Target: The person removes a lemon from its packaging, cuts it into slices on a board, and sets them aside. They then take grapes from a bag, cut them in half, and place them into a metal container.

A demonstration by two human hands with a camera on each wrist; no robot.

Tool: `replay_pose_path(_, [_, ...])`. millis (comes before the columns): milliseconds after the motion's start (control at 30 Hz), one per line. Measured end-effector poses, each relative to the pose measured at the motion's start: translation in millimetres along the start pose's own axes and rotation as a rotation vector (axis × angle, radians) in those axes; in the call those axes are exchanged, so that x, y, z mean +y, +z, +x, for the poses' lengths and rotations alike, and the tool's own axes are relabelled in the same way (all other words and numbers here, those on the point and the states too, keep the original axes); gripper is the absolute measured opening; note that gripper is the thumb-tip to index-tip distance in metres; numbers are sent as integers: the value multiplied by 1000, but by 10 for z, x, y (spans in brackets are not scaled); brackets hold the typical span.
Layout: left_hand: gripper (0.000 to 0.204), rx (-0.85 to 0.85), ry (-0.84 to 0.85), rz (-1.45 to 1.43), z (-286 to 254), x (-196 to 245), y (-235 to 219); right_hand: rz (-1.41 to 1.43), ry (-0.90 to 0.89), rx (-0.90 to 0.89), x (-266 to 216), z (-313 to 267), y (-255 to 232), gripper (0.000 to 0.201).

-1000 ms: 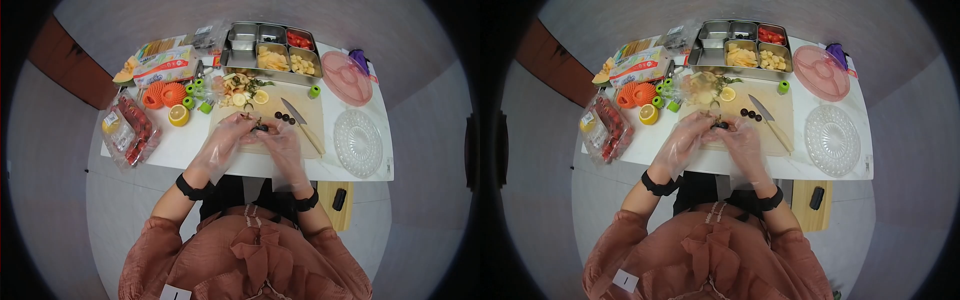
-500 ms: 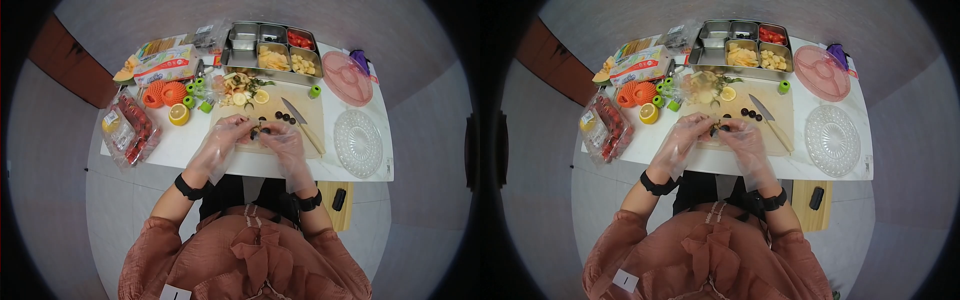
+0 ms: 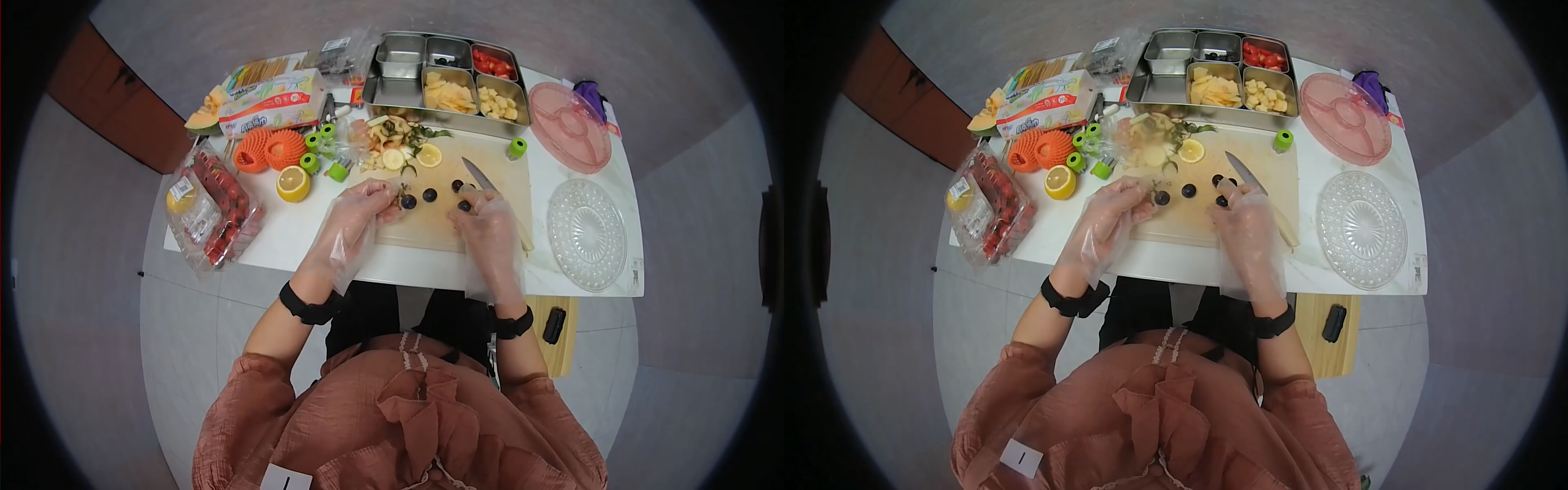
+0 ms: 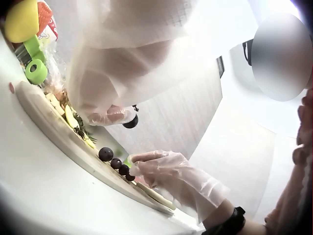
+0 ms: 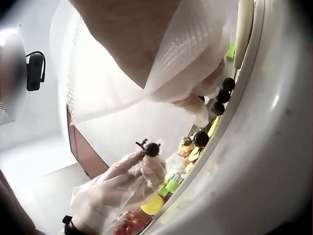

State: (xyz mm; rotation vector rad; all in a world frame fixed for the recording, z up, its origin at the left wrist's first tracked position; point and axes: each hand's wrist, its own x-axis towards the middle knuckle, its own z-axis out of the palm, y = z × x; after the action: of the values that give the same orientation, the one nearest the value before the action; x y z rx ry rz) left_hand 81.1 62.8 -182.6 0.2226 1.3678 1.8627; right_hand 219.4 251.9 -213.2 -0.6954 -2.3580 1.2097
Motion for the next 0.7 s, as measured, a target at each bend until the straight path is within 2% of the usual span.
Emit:
replay_pose_path(67, [19,-48,-2,-60,-5,-5,-5,-143,-150,68,106,4,58,40])
replay_pose_path(267, [16,-56,-48,-119,-18,-4,15,-276,-171,74,-28,-21,14,42])
replay_pose_path(400, [15,-78,-56,-158,-1,-29,4,-155,-173,109,-10,-19,24,40])
replay_pose_path(467, [14,-97,-55,-160,11,-50,-1,-151,-286,263,-91,-35,-11,40])
replay_pose_path(500, [14,-68,-58,-170,-18,-28,53,-151,-286,263,-83,-59,-1,40])
replay_pose_path(567, [13,-41,-67,-178,-14,-54,59,332,5,88,-48,-141,18,40])
replay_pose_path(600, [12,-82,-62,-179,26,-112,8,331,8,91,-111,-176,19,40])
replay_pose_path(667, [11,-126,-56,-179,46,-139,-4,649,185,-80,-318,-224,51,38])
replay_pose_path(700, [10,-130,-43,-164,30,-129,20,649,186,-79,-333,-224,90,38])
